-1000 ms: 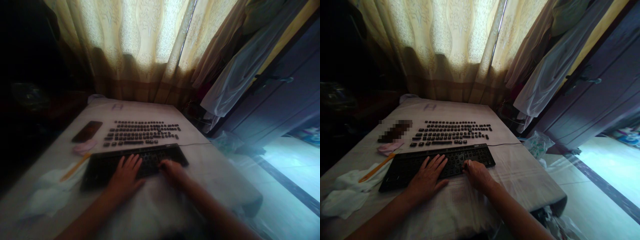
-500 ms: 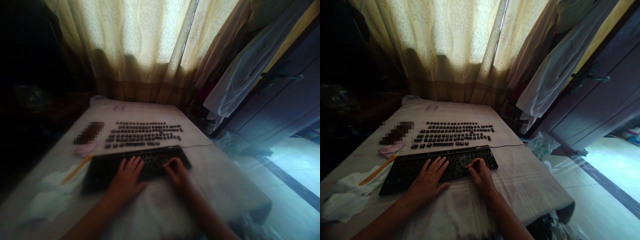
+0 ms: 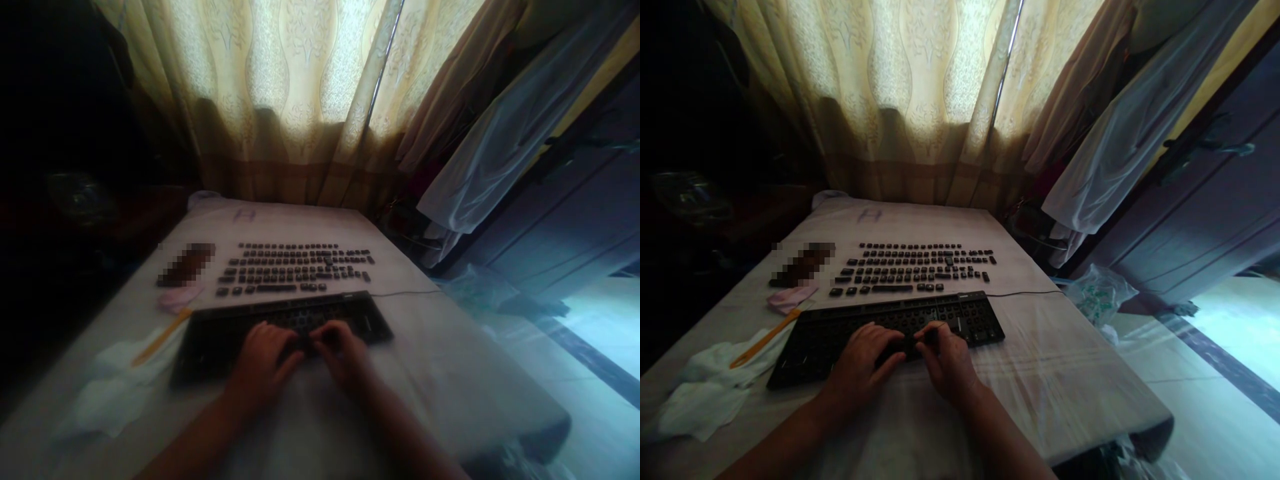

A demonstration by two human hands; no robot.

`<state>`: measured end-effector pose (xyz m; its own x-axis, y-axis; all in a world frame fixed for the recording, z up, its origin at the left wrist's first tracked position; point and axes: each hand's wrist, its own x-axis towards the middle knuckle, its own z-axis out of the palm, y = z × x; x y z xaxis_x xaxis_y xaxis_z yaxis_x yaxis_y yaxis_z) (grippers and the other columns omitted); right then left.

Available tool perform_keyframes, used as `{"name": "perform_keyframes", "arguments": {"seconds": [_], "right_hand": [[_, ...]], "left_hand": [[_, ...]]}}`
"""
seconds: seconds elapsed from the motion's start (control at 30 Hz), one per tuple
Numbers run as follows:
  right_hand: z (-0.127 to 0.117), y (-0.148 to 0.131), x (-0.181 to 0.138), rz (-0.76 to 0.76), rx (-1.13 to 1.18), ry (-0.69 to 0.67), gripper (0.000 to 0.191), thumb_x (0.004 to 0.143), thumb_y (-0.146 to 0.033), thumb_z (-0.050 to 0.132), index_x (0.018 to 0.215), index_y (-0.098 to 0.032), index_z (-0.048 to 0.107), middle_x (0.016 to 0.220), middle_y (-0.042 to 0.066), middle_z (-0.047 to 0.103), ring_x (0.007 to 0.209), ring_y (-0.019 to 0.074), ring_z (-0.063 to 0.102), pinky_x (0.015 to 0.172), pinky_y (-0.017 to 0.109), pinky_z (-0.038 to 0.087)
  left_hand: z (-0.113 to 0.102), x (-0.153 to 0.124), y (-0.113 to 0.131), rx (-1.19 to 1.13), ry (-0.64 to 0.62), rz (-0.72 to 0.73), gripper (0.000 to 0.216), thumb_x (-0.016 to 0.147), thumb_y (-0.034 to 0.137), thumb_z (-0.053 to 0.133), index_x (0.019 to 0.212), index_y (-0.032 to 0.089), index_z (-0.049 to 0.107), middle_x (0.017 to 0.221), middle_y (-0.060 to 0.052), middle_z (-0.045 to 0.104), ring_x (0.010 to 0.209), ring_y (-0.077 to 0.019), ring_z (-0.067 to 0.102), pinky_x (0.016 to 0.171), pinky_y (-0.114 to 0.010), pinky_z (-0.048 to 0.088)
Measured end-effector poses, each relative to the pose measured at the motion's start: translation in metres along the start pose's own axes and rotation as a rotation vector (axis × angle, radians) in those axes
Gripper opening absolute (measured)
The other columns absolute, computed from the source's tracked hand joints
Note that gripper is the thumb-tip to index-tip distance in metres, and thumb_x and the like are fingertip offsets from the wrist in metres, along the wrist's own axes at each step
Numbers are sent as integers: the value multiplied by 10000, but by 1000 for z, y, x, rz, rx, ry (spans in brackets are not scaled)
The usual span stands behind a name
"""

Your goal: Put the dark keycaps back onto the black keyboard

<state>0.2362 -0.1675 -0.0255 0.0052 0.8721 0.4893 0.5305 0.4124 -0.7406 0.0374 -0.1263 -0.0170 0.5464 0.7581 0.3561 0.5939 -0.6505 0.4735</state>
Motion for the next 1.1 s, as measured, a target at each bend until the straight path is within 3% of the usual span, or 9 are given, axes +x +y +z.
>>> {"name": "perform_keyframes", "arguments": {"seconds": [0.1, 0.33, 0.47, 0.63, 0.8, 1.1], "right_hand": [[6, -5, 2, -118, -53, 7, 155, 867, -172, 558, 1010, -232, 546, 918, 39, 720, 781, 161, 705, 715, 273, 569], [18, -11, 8, -245, -151, -56, 173, 901, -181, 517, 1060, -225, 570, 935, 53, 725, 833, 172, 701, 757, 294, 571], [22, -16, 11, -315, -262, -141, 185, 934, -182, 455, 1065, -222, 579, 953, 54, 721, 855, 165, 689, 769, 276, 563], [29, -19, 17, -432, -364, -67, 209, 969, -154, 395, 1065, -197, 576, 1001, 80, 710, 890, 170, 670, 781, 274, 553], [26, -6, 22, -322, -570, -24, 315, 927, -38, 342, 914, -190, 617, 883, 72, 700, 760, 176, 645, 691, 278, 530], [27, -12, 20, -186, -818, -206, 228, 807, -16, 530, 802, -215, 640, 808, 68, 665, 672, 199, 583, 588, 291, 441]], "left_hand": [[-6, 4, 3, -156, -17, -154, 256, 891, 404, 532, 977, 212, 678, 931, -60, 712, 908, -247, 638, 864, -422, 460], [-12, 10, 1, -589, -102, -450, 235, 811, 410, 554, 850, 207, 666, 813, -29, 723, 784, -212, 673, 708, -302, 488], [-16, 12, -2, -618, -96, -525, 249, 768, 433, 570, 805, 201, 652, 757, -27, 712, 740, -217, 671, 672, -300, 485], [-23, 15, -7, -576, -33, -582, 260, 720, 445, 566, 751, 197, 640, 704, -23, 679, 692, -210, 641, 647, -300, 473], [-32, 16, -17, -523, 21, -682, 274, 672, 466, 552, 712, 205, 628, 648, -4, 637, 643, -193, 607, 600, -284, 440], [-32, 12, -31, -735, 0, -808, 369, 653, 504, 603, 841, 188, 635, 608, 35, 584, 488, -122, 489, 502, -249, 377]]}}
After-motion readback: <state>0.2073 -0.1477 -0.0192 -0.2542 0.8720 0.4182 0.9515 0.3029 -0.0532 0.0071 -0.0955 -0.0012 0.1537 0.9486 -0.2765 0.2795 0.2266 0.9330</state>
